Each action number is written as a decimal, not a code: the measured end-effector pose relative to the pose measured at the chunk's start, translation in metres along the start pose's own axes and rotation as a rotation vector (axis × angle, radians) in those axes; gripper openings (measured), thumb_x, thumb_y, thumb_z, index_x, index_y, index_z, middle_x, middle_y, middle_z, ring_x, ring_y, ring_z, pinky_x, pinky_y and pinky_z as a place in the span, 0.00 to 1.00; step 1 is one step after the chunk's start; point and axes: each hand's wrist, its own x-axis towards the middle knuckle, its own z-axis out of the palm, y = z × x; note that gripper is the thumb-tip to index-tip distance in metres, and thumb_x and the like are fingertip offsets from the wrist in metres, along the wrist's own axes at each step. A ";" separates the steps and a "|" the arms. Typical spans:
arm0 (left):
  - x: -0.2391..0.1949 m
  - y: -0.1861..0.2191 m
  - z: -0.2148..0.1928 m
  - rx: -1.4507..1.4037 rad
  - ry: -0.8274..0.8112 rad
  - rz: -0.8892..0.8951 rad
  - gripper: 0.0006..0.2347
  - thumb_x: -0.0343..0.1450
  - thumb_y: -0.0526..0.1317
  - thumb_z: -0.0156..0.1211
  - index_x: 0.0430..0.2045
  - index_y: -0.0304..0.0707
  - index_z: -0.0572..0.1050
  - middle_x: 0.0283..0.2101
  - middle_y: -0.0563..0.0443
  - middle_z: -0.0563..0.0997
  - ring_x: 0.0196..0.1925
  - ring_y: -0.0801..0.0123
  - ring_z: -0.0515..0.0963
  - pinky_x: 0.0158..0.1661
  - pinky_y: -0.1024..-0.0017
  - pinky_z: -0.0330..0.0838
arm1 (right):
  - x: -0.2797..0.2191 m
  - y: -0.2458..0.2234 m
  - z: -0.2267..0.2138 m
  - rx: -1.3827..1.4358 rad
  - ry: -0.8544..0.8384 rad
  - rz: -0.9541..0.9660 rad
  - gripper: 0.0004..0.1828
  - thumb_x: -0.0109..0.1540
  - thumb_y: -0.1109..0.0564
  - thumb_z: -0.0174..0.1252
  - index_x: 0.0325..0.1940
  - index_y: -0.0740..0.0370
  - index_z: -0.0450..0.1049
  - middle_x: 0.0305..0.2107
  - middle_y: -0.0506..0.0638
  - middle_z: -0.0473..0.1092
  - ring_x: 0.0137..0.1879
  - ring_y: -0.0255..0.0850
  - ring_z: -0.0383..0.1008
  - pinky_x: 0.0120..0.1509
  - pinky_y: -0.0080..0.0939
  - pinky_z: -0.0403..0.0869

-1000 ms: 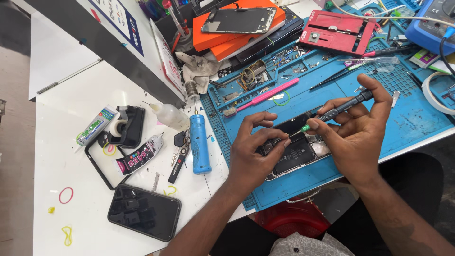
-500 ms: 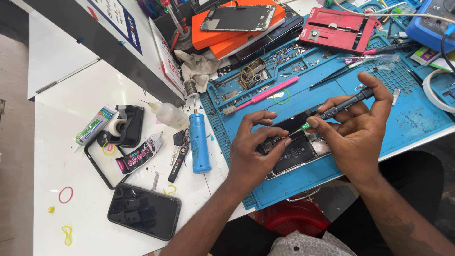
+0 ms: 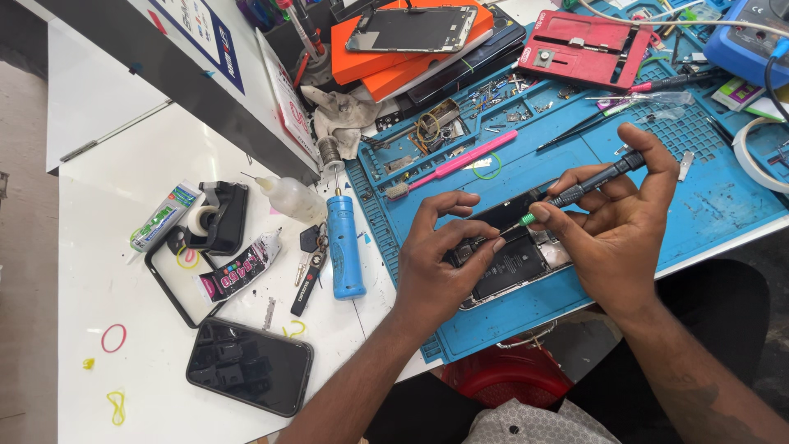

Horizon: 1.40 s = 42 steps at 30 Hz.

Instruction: The person uses a precision screwdriver to remove screws from a smartphone, then closes the device and hands it to another person. The work occurs on a blue anti-static mat with various tools and parts nearby.

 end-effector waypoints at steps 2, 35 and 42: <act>0.000 0.000 0.000 -0.004 0.000 0.002 0.06 0.68 0.37 0.73 0.34 0.43 0.81 0.58 0.49 0.73 0.60 0.64 0.78 0.52 0.71 0.83 | 0.000 0.000 0.000 -0.003 0.000 0.000 0.46 0.66 0.72 0.65 0.76 0.55 0.41 0.47 0.58 0.70 0.54 0.42 0.80 0.54 0.40 0.87; 0.006 0.002 -0.002 -0.048 0.072 0.026 0.12 0.68 0.24 0.64 0.38 0.38 0.69 0.53 0.49 0.76 0.46 0.69 0.85 0.39 0.75 0.84 | -0.010 0.006 -0.030 -0.459 -0.040 -0.156 0.49 0.66 0.76 0.65 0.73 0.50 0.38 0.54 0.61 0.67 0.56 0.42 0.77 0.61 0.40 0.85; 0.007 -0.002 -0.002 -0.029 0.094 0.039 0.16 0.70 0.23 0.64 0.45 0.38 0.66 0.53 0.46 0.78 0.47 0.65 0.85 0.37 0.73 0.82 | -0.010 0.001 -0.024 -0.652 -0.059 -0.150 0.48 0.66 0.78 0.64 0.72 0.58 0.35 0.56 0.64 0.63 0.57 0.45 0.76 0.60 0.37 0.86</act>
